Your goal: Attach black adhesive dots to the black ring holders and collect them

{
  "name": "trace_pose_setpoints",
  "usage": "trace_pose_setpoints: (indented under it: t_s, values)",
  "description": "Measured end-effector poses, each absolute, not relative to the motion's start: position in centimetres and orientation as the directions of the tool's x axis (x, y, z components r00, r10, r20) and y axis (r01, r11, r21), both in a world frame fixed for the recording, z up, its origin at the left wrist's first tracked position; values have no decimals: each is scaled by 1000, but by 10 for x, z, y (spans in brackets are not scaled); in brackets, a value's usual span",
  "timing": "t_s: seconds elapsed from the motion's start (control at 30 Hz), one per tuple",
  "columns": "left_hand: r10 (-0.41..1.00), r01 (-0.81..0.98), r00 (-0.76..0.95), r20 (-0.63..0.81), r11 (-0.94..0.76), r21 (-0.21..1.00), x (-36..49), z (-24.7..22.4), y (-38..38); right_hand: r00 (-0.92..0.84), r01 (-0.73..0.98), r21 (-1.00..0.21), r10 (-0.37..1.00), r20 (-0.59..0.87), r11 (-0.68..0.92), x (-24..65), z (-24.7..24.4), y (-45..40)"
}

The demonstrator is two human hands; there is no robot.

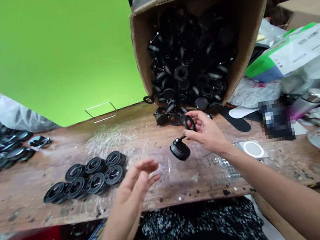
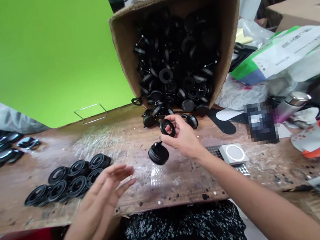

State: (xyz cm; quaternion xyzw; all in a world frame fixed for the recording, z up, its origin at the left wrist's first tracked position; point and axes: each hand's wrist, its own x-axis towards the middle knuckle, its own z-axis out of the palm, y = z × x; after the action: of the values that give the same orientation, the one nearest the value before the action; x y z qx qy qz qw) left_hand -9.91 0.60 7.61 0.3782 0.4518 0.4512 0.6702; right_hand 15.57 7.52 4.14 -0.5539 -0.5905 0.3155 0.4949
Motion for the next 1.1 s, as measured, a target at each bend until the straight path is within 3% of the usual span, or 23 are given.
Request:
trace_pose_setpoints:
  t_s: [0.1,0.2,0.27,0.33,0.37,0.47,0.6,0.8,1.1]
  values:
    - [859,-420,354,-369,499,758,-59,44,12,39,-3,-994,994,106,107,149,51,46]
    - [762,-507,509,-400,641,577,-34,20,4,-57,-51,-997,996,66,63,155,50,23]
    - [768,-529,503,-396,636,563,-30,13,0,-53,55,-997,997,56,59,174,43,15]
    - [796,-529,455,-400,603,598,-33,10,2,64,284,-958,996,67,46,201,30,10]
    - [799,-521,444,-405,598,609,-36,10,4,134,460,-888,987,86,15,214,22,9]
    - [760,-475,490,-427,644,599,-43,11,11,203,671,-739,974,102,-63,239,-3,7]
    - [698,-404,551,-458,703,585,-41,11,14,195,791,-608,972,135,-74,239,-32,10]
    - [699,-318,426,-574,710,628,-34,1,15,185,888,-447,974,132,-108,232,-48,19]
    - [704,-247,374,-604,704,666,-38,-10,12,166,928,-348,984,71,-131,235,-47,29]
